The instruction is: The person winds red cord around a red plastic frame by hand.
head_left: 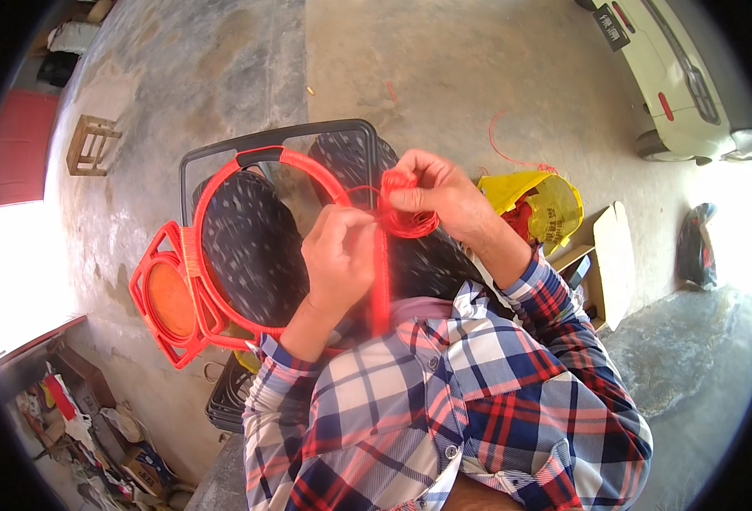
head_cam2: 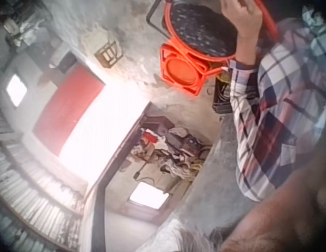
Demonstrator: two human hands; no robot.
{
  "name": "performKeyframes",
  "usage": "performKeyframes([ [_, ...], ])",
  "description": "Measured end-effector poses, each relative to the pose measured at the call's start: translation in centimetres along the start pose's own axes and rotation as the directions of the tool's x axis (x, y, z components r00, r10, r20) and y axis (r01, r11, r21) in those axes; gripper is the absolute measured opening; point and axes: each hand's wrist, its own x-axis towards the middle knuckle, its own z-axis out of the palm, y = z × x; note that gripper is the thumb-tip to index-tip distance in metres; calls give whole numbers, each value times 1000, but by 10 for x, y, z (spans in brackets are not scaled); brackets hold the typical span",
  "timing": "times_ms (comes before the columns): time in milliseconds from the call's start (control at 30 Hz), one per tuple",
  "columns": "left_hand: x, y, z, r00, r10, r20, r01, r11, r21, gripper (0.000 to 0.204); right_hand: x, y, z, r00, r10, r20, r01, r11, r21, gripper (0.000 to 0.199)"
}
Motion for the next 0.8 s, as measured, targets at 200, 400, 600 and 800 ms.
performKeyframes([
  [200,-3,2,-3,998,-57,24,58,997,-55,10,4,-29,-8,891,-264,-369,335,932,142,10],
  [400,-12,-26,-17,907,-421,3,350,750,-561,2,-38,-107,-108,882,-444,-158,438,648,623,14],
  [600,-3,-18,-16,815,-563,134,443,458,-771,14,-65,-88,-186,876,-325,-355,482,584,654,14],
  [800,-7,-21,-11,795,-598,98,484,530,-696,21,-68,-97,-213,836,-396,-379,545,525,653,12],
])
